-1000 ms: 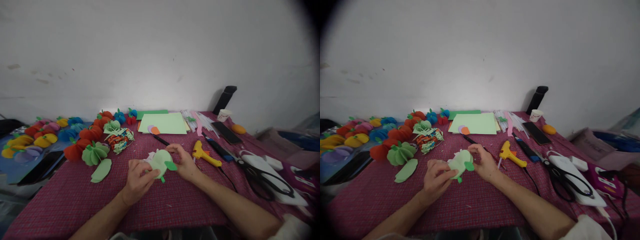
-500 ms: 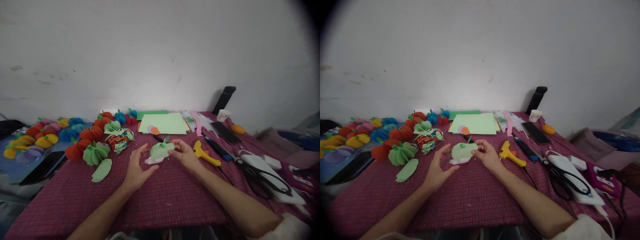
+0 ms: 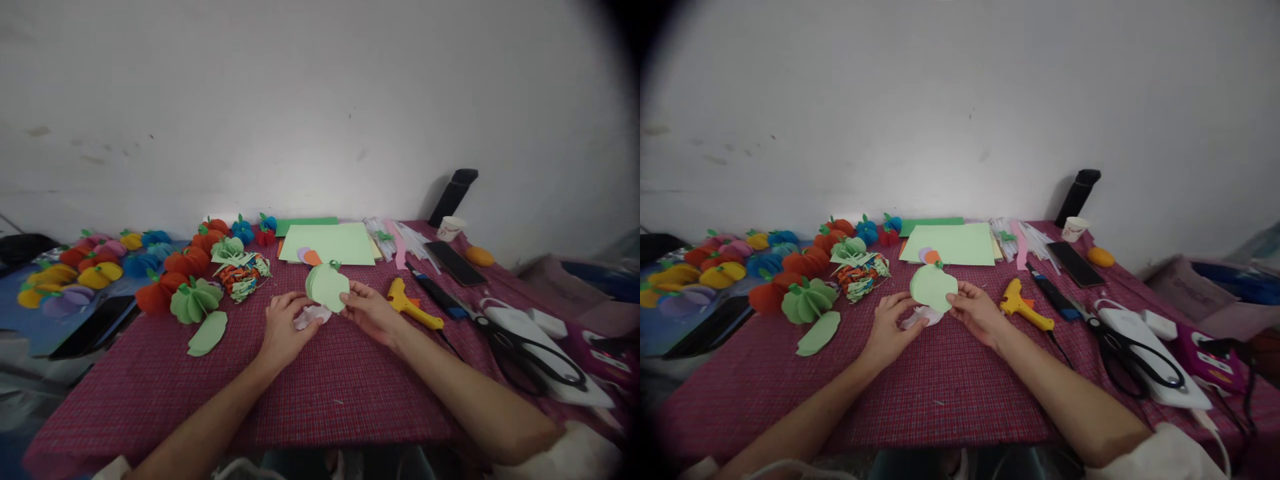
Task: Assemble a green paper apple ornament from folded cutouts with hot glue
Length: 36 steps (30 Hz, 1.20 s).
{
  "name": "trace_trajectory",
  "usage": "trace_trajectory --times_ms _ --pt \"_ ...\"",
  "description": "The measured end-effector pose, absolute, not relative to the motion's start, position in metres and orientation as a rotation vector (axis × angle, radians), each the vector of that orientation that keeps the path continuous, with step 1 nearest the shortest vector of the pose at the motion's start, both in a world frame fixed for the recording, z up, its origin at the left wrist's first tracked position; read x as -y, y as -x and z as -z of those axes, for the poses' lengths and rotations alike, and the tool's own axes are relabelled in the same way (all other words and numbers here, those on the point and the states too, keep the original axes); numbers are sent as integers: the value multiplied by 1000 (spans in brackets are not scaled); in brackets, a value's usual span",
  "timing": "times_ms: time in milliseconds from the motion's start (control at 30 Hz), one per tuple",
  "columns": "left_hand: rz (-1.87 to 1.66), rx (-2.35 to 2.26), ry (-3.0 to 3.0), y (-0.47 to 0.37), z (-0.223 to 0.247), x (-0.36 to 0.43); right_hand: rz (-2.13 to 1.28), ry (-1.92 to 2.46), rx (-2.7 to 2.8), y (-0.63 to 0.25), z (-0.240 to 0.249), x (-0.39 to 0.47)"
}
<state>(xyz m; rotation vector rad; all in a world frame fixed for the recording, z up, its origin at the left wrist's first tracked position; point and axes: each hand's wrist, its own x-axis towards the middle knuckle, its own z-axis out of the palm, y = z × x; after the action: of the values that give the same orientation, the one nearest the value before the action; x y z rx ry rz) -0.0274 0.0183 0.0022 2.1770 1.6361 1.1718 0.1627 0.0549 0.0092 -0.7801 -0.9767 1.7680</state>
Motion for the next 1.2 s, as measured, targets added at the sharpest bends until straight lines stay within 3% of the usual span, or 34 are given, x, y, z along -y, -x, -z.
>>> trace_trajectory --times_ms 633,1200 --pt "-1181 -1660 -2200 20 -3 -14 -1928 582 965 -167 -13 -57" --pt "-904 -1857 -2356 -3 -11 -33 -2116 279 885 -172 -21 -52"
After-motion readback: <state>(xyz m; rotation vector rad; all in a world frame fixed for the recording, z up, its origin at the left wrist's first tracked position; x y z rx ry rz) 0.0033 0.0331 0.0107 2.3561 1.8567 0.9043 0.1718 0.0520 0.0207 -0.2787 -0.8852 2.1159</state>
